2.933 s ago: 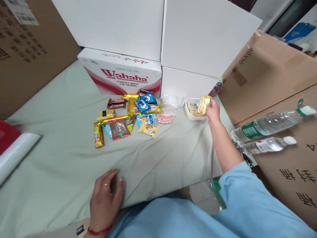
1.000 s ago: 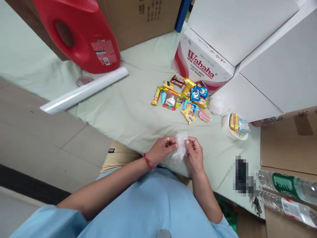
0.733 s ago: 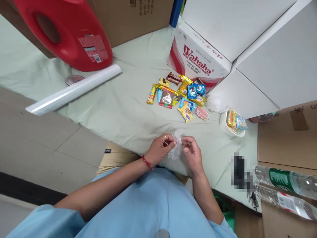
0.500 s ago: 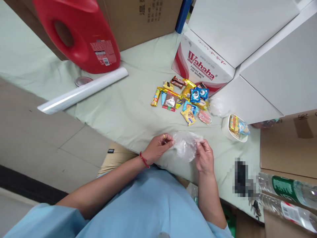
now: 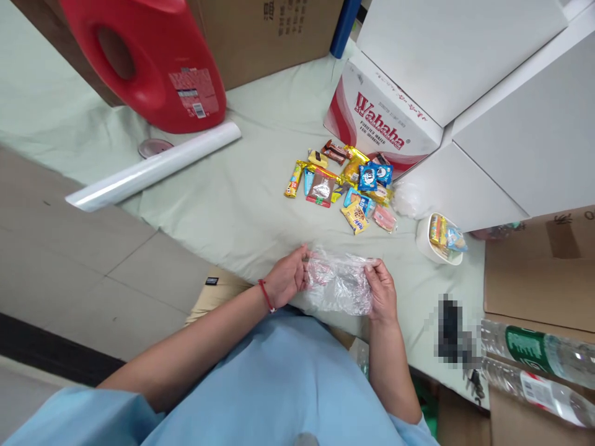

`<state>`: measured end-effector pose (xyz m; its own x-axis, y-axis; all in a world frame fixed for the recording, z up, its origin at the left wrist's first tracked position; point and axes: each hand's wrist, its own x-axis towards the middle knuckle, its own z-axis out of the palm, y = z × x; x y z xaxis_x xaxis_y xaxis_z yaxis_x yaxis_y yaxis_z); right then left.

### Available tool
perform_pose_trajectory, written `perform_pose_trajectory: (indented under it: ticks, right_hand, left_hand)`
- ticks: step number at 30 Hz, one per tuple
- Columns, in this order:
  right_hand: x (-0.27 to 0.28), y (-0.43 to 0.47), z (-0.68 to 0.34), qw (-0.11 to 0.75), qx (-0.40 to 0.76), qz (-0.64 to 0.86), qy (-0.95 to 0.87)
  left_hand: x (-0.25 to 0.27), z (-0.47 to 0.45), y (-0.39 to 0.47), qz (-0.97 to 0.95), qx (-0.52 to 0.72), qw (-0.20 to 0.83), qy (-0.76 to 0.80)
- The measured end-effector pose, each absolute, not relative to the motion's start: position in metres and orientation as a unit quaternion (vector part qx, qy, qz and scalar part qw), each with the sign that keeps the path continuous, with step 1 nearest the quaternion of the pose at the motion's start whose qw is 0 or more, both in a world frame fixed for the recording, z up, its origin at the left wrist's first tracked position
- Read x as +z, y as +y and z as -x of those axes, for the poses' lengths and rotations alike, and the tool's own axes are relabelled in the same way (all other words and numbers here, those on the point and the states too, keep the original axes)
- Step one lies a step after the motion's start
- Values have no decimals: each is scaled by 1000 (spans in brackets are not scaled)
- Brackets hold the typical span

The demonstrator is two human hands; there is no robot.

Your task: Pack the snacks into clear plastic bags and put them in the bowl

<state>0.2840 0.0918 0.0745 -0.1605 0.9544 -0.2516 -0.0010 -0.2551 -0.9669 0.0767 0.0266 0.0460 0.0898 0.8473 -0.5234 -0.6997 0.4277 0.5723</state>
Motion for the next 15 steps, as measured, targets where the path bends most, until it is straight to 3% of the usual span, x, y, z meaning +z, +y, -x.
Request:
perform_pose_trajectory:
  ticks: [3, 7, 12, 15]
  right_hand:
    - [73, 92, -289, 369, 613, 502, -486]
    - [68, 99, -292, 335, 574, 511, -546]
    - [72, 92, -291, 419, 404, 569, -581]
    - [81, 73, -277, 397, 472, 499, -609]
  left_hand:
    - [46, -78, 27, -54, 496, 764, 409]
    - [48, -82, 25, -66, 537, 721, 432]
    - [53, -85, 26, -126, 603, 599, 511]
    - [60, -91, 26, -202, 605, 556, 533]
